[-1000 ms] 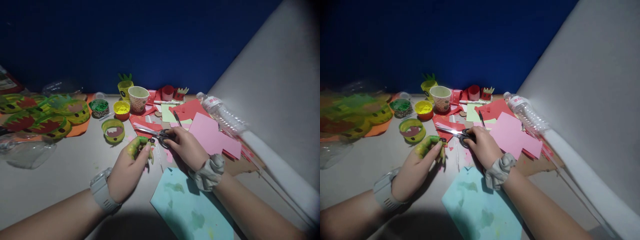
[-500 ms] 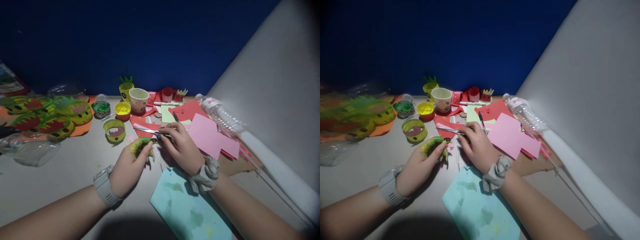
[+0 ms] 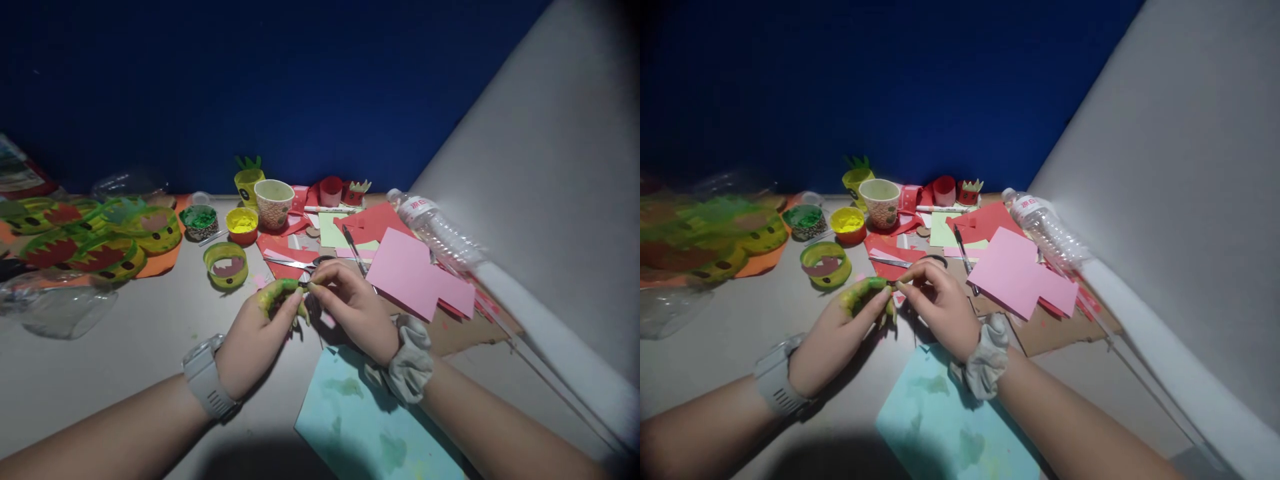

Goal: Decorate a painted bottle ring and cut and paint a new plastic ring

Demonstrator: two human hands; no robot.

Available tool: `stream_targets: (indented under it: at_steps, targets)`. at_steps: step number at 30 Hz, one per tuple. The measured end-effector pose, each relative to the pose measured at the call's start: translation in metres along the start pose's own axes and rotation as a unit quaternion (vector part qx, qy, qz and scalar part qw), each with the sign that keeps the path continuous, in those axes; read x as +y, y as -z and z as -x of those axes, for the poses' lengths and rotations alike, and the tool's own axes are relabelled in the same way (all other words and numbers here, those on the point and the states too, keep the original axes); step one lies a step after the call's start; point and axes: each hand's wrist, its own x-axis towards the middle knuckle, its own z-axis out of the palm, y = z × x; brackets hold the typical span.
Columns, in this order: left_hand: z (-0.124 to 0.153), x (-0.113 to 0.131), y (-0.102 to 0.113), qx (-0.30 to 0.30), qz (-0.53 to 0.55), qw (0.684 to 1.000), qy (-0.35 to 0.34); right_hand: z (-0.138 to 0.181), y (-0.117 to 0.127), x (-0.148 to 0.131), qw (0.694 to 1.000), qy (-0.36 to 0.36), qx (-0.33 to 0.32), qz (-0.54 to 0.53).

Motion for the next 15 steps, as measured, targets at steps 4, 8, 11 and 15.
stream_targets:
  at_steps: [4, 8, 11, 15]
  targets:
    - [0.0, -0.0029, -0.0001, 0.002, 0.015, 1.0, 0.014, -0.0004, -0.0004, 0.0007, 1.0, -0.003, 0.007, -0.004]
    - [0.0009, -0.0063, 0.0, 0.023, -0.021, 1.0, -0.001, 0.0004, -0.0005, 0.0025, 1.0, 0.012, 0.007, 0.014]
    - [-0.0001, -0.0069, 0.0006, 0.015, -0.034, 0.999, 0.0, 0.0011, -0.001, 0.0045, 1.0, 0.009, 0.003, 0.011]
    - [0.001, -0.0081, -0.0006, 0.023, -0.051, 0.998, -0.011, 0.0009, -0.0017, 0.0076, 1.0, 0.007, 0.011, 0.007]
